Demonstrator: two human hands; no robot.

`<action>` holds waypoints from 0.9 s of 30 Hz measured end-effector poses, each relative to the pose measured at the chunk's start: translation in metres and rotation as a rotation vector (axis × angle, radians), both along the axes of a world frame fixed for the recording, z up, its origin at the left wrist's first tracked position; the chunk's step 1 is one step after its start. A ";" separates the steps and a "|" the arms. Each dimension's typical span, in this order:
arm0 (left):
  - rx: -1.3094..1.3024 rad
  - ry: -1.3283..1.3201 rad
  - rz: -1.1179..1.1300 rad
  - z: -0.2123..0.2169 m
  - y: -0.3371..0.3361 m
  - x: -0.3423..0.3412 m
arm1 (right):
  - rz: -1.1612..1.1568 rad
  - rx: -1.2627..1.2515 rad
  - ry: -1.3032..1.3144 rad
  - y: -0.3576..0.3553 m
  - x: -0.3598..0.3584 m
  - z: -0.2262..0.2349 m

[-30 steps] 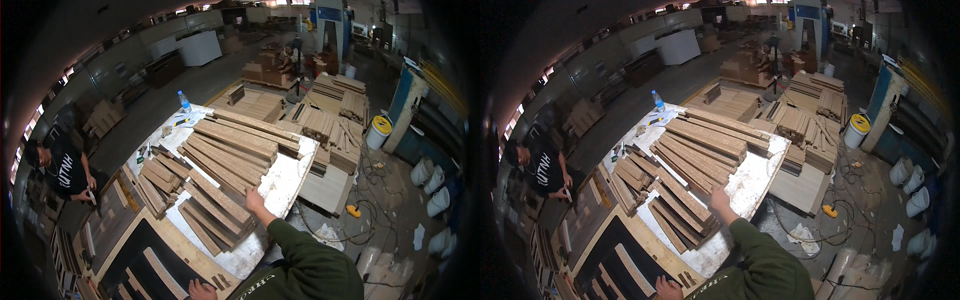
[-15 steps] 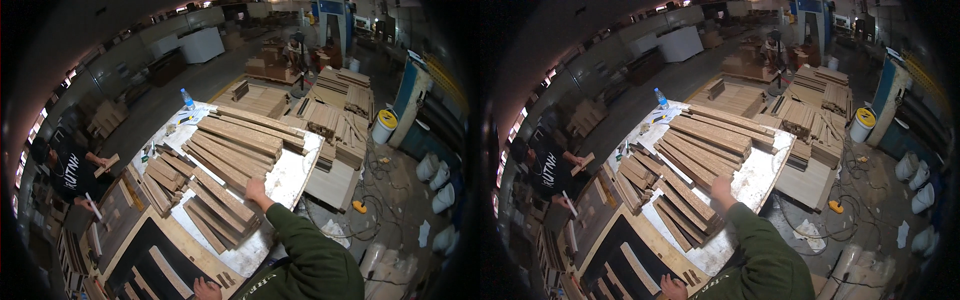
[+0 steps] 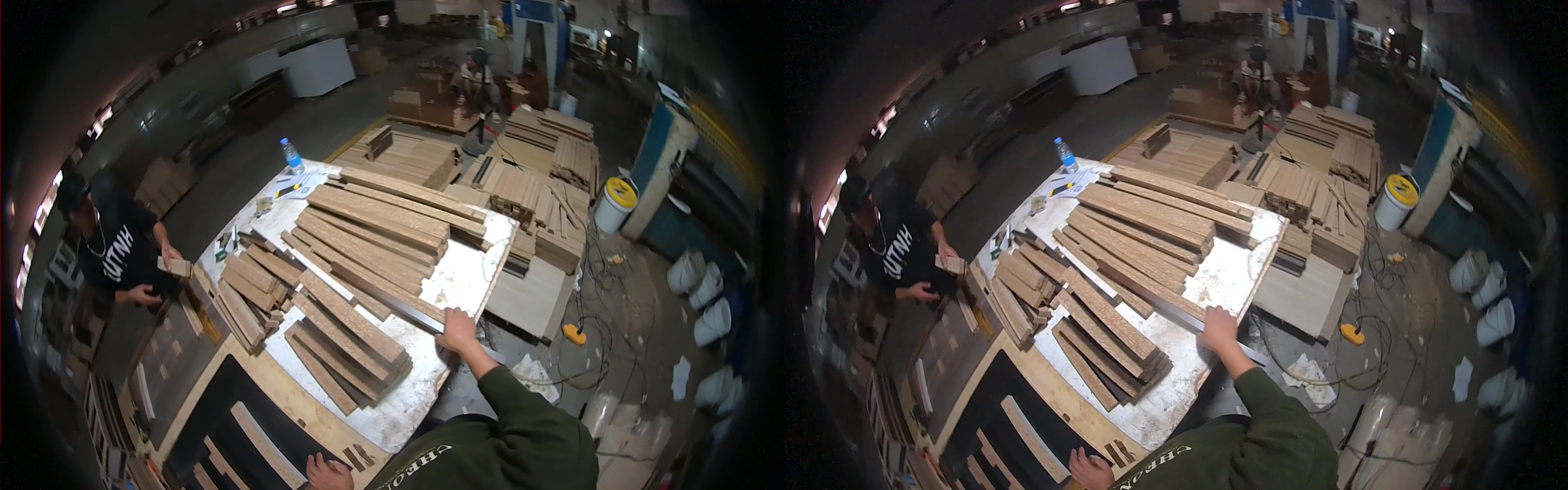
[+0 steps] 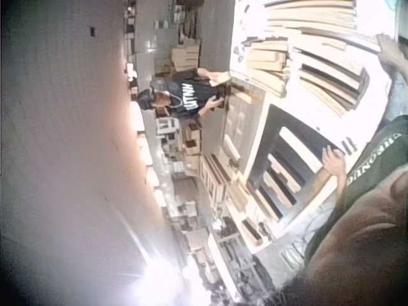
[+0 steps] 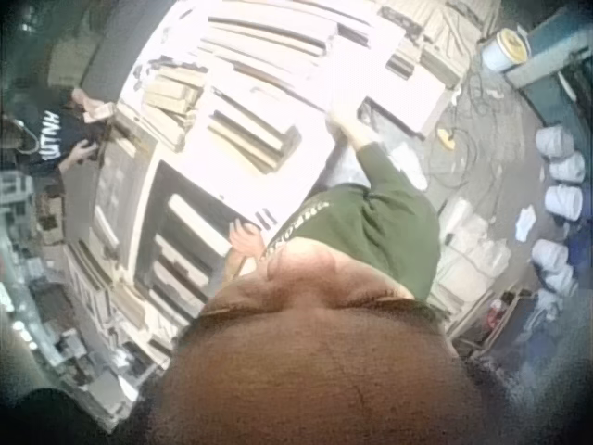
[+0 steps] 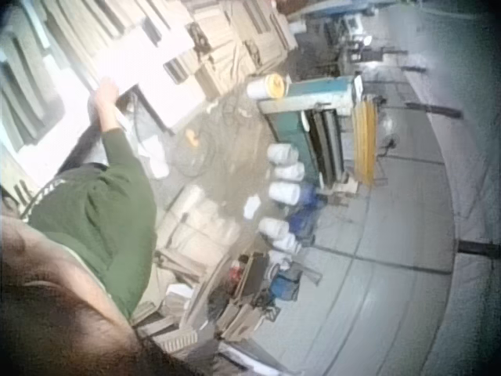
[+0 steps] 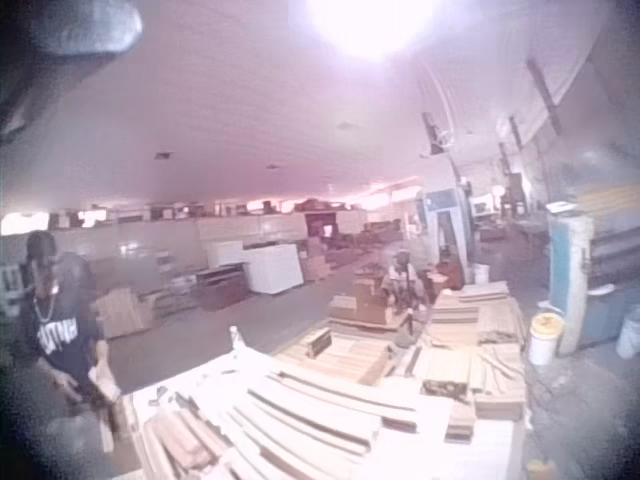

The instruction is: The person assembles wooden furniture frames on a worktable, aligning slats and securing them with a hammer and a pneumatic staple gun before sorting the completed frames onto a stack.

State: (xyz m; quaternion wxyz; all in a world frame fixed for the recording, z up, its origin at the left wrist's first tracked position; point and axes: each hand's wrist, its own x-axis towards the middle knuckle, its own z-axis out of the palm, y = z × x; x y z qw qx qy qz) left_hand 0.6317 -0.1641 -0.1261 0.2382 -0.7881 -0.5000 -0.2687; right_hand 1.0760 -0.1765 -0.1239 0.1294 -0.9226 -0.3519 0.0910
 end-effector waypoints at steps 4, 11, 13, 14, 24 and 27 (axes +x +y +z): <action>0.030 0.020 -0.044 0.005 -0.008 0.004 | 0.025 0.069 0.115 0.021 0.018 -0.025; -0.033 -0.012 -0.075 0.004 -0.011 0.006 | 0.026 0.073 0.244 -0.065 0.017 0.031; -0.004 -0.035 -0.072 0.003 -0.012 0.004 | 0.007 0.134 0.279 -0.103 0.007 0.030; 0.010 -0.028 -0.058 0.003 -0.011 0.001 | 0.000 0.192 0.314 -0.119 0.002 0.026; -0.502 -0.294 -0.134 -0.033 -0.003 -0.036 | -0.205 0.604 0.470 -0.219 -0.093 0.046; -0.488 -0.418 -0.323 0.014 -0.016 -0.037 | -0.111 0.888 0.485 -0.185 -0.129 0.059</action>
